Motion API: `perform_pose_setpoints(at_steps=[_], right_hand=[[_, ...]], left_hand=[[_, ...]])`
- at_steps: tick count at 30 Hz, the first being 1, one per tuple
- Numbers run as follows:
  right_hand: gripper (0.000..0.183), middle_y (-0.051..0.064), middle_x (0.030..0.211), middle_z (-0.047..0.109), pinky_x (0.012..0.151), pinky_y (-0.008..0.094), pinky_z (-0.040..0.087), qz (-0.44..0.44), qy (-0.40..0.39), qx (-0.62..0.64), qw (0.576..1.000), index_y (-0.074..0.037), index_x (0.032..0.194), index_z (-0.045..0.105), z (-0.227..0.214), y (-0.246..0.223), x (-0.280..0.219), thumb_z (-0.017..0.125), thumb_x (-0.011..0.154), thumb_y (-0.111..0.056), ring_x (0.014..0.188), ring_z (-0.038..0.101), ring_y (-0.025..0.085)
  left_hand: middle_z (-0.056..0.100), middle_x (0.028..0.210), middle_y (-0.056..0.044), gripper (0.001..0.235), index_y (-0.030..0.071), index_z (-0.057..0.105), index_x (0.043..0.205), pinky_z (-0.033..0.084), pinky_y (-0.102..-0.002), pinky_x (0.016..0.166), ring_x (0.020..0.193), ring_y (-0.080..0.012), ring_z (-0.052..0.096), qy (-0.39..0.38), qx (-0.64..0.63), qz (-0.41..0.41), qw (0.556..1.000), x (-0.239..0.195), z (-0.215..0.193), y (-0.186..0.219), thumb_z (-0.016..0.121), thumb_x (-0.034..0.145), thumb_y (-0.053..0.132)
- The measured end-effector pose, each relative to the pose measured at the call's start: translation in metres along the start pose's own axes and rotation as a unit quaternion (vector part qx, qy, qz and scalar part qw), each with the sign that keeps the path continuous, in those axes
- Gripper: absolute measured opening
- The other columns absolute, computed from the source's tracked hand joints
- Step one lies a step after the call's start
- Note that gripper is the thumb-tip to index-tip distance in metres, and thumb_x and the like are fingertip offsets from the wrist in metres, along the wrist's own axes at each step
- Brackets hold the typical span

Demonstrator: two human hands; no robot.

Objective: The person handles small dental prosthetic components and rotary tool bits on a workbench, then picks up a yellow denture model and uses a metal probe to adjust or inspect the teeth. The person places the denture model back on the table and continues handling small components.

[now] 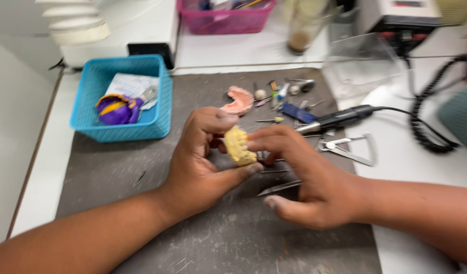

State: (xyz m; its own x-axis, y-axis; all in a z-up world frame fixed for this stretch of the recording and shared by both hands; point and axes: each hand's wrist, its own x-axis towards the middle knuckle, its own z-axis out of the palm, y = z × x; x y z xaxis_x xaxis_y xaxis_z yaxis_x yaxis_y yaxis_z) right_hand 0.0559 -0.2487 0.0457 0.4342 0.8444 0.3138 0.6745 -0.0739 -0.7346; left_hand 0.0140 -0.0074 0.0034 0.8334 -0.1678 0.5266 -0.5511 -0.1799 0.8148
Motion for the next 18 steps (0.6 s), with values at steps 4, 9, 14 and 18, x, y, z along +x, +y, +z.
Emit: perform_pose_setpoints(at_steps=[4,9,14,18], right_hand=[[0.075,0.021,0.148,0.041,0.107,0.042,0.05,0.024,0.015,-0.047,0.998,-0.004,0.151,0.037,0.006,-0.016,-0.007,0.073,0.087,-0.017,0.138,0.049,0.034],[0.077,0.022,0.144,0.043,0.111,0.051,0.045,-0.033,0.052,-0.269,0.961,-0.005,0.147,0.038,0.015,-0.053,0.0,0.078,0.083,-0.022,0.136,0.046,0.042],[0.084,0.026,0.142,0.042,0.108,0.054,0.044,0.002,0.049,-0.357,0.933,-0.005,0.149,0.035,0.017,-0.063,-0.007,0.082,0.082,-0.023,0.135,0.044,0.045],[0.099,0.022,0.136,0.053,0.1,0.045,0.056,0.129,0.137,-0.294,0.937,-0.008,0.157,0.015,-0.005,-0.067,-0.05,0.084,0.089,-0.028,0.123,0.061,0.032]], left_hand=[[0.054,0.133,-0.006,0.07,0.014,0.04,0.138,0.059,-0.033,0.102,0.12,-0.0154,0.067,-0.028,-0.105,-0.009,0.994,-0.001,0.003,-0.001,0.088,0.088,0.005],[0.05,0.138,-0.003,0.064,0.014,0.037,0.138,0.057,-0.033,0.103,0.12,-0.0155,0.065,-0.025,-0.196,-0.003,0.98,-0.008,0.008,0.004,0.08,0.092,0.004],[0.057,0.13,-0.007,0.05,0.013,0.039,0.139,0.057,-0.033,0.104,0.12,-0.0161,0.066,-0.053,-0.192,0.045,0.979,-0.013,0.009,0.001,0.074,0.103,0.008],[0.051,0.135,-0.008,0.049,0.012,0.04,0.14,0.055,-0.033,0.11,0.124,-0.0167,0.064,-0.067,-0.16,0.085,0.981,-0.011,0.011,0.007,0.074,0.104,0.015]])
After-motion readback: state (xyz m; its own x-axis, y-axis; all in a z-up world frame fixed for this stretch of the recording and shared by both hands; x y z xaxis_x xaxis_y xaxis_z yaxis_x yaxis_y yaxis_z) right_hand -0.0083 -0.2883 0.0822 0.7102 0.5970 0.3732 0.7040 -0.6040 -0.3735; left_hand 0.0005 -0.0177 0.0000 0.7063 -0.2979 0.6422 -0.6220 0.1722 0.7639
